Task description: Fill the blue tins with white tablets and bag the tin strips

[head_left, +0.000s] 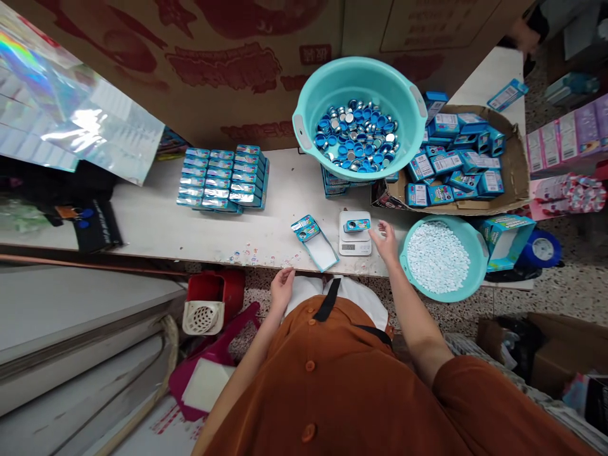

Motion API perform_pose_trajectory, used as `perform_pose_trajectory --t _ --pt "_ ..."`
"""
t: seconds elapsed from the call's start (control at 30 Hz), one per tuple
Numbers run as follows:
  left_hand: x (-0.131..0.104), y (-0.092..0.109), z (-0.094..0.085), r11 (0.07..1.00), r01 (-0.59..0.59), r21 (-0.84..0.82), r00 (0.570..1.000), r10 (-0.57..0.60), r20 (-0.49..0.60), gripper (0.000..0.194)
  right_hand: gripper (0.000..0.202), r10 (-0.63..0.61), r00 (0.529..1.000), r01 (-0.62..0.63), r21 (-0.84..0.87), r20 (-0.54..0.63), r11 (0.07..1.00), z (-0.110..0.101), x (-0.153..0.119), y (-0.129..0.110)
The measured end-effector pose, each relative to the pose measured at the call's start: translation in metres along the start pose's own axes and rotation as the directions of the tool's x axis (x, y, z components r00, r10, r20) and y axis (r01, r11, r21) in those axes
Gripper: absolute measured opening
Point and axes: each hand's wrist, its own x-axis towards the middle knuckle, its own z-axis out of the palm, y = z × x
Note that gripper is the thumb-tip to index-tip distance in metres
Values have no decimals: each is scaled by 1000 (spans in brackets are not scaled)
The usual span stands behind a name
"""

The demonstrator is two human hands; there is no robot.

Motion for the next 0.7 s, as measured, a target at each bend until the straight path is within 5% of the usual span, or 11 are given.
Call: perform_pose_trajectory --t 0.1,0.23,0.47,0.57,0.7 --pt "0 1 0 1000 -9 0 1000 9 4 38 67 -120 985 133 -100 125 986 2 8 2" --pt "-1 3 0 1000 -7 -1 1000 7 -6 38 76 -136 966 162 -102 222 982 11 21 7" --pt "1 3 -1 1000 3 16 1000 -3 6 41 42 -124 943 110 61 308 992 28 27 3" --pt "3 3 0 1000 -5 22 1000 4 25 40 43 -150 969 144 46 196 989 7 13 -17" --pt "8 2 3 999 -9 53 998 6 55 42 41 -264 963 259 -80 -63 963 -63 -13 -42"
